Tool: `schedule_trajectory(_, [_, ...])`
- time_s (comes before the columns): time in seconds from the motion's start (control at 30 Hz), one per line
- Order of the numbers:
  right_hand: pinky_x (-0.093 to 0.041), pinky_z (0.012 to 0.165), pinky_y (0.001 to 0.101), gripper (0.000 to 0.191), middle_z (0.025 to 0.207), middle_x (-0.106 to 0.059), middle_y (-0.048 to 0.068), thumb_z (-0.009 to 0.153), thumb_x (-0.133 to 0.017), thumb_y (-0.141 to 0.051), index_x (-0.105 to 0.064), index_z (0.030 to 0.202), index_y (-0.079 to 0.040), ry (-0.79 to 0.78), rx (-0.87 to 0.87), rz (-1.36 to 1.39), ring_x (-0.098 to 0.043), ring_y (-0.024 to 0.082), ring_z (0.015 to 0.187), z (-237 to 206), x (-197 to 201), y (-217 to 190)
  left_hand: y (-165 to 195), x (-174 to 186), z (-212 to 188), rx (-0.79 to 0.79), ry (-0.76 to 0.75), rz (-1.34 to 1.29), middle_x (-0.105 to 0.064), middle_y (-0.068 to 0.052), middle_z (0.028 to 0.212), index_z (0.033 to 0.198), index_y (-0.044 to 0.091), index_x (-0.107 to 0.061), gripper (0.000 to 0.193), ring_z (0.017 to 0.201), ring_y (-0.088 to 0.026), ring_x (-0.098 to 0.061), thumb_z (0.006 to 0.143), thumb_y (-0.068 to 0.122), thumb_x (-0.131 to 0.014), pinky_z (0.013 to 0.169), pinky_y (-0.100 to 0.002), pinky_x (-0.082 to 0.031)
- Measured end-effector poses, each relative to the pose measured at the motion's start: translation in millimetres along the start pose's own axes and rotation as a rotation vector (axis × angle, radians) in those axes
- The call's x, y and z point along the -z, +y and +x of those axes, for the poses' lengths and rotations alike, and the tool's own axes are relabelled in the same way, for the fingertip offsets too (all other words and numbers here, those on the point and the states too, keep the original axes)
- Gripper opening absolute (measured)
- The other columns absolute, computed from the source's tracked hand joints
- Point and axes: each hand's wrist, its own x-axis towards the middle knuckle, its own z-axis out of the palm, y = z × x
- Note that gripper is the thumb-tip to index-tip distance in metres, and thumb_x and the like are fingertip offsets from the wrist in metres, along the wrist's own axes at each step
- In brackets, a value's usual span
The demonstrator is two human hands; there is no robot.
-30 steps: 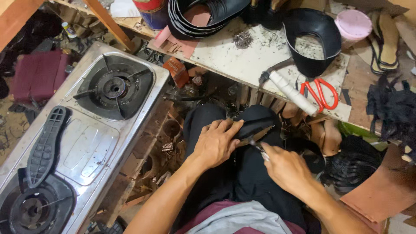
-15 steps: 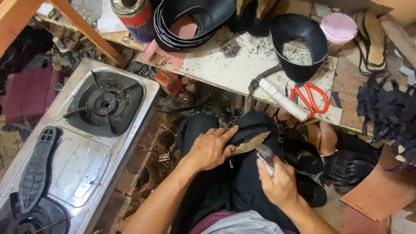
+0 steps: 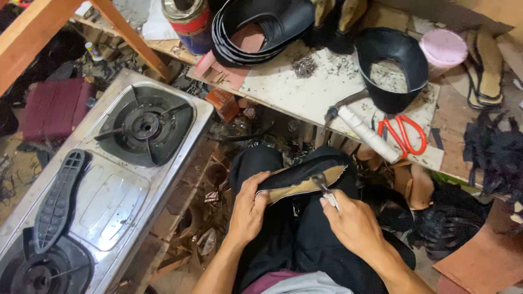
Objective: The person sits on the floor of a shoe workshop, sorts through a stack of black fabric shoe uppers, then pulls one upper over a sole on their lap and hammers tacks along the edge to attach the upper to the sole, working the shoe around by hand.
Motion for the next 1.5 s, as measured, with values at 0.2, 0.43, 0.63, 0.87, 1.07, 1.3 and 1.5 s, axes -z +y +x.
schedule_trajectory(0.2, [-0.054,0.053,0.0396,0.022,0.066,-0.07,0.012,0.099,-0.059,-0.023,-0.065,0.1,-0.003,0.206,0.31,0.24,-0.07,0.029,0.054,-9,-14,-38,-7,-1,2,0.01,0.012,-0.031,-0.064,-0.021,0.135,0.13,0.001,-0.062,0.043,0.129,-0.037,-0.06,0.092,0.015,-0.049,0.111,-0.041,-0.043])
schedule_trajectory(0.43, [-0.055,0.051,0.0396,0.021,0.064,-0.069,0.017,0.094,-0.06,-0.022,-0.066,0.1,-0.002,0.295,0.164,0.385,-0.069,0.033,0.056,-10,-33,3,-1,-2,5,0.004,-0.006,-0.032,-0.065,-0.02,0.132,0.13,0.002,-0.063,0.043,0.125,-0.036,-0.061,0.091,0.015,-0.05,0.107,-0.04,-0.045])
schedule_trajectory(0.63, [-0.053,0.053,0.0436,0.025,0.066,-0.069,0.018,0.095,-0.061,-0.026,-0.069,0.089,-0.002,0.137,-0.077,0.297,-0.069,0.035,0.057,2,-17,24,5,-2,13,0.12,-0.045,-0.043,-0.067,-0.019,0.128,0.13,0.003,-0.063,0.043,0.12,-0.033,-0.065,0.091,0.016,-0.051,0.104,-0.038,-0.047])
schedule_trajectory(0.87, [-0.052,0.053,0.036,0.034,0.058,-0.067,0.013,0.098,-0.058,-0.036,-0.07,0.095,-0.004,-0.064,-0.215,0.14,-0.068,0.021,0.048,10,-6,37,24,11,19,0.2,-0.167,-0.163,-0.065,-0.019,0.13,0.138,0.005,-0.056,0.056,0.124,-0.035,-0.062,0.085,0.019,-0.068,0.103,-0.039,-0.047])
schedule_trajectory(1.07, [-0.054,0.054,0.033,0.032,0.069,-0.076,0.011,0.095,-0.057,-0.029,-0.073,0.094,-0.001,-0.523,-0.22,0.435,-0.069,0.017,0.058,-17,14,25,46,15,5,-0.294,-0.156,0.136,-0.058,-0.02,0.142,0.144,0.004,-0.05,0.085,0.133,-0.039,-0.055,0.067,0.002,-0.086,0.109,-0.042,-0.047])
schedule_trajectory(1.3, [-0.059,0.068,0.0321,0.029,0.083,-0.08,0.004,0.094,-0.055,-0.027,-0.069,0.104,-0.004,-0.607,-0.063,0.415,-0.075,0.014,0.073,-50,46,-5,80,9,-14,-0.513,-0.251,0.346,-0.058,-0.018,0.142,0.14,0.003,-0.054,0.089,0.134,-0.04,-0.053,0.056,0.002,-0.084,0.103,-0.044,-0.051])
schedule_trajectory(1.5, [-0.058,0.067,0.0366,0.032,0.077,-0.075,0.007,0.09,-0.055,-0.02,-0.063,0.117,-0.006,-0.574,0.166,0.204,-0.074,0.022,0.071,-59,78,-30,99,3,-22,-0.579,-0.261,0.425,-0.058,-0.018,0.141,0.14,0.005,-0.055,0.084,0.133,-0.04,-0.052,0.061,0.003,-0.083,0.097,-0.044,-0.054])
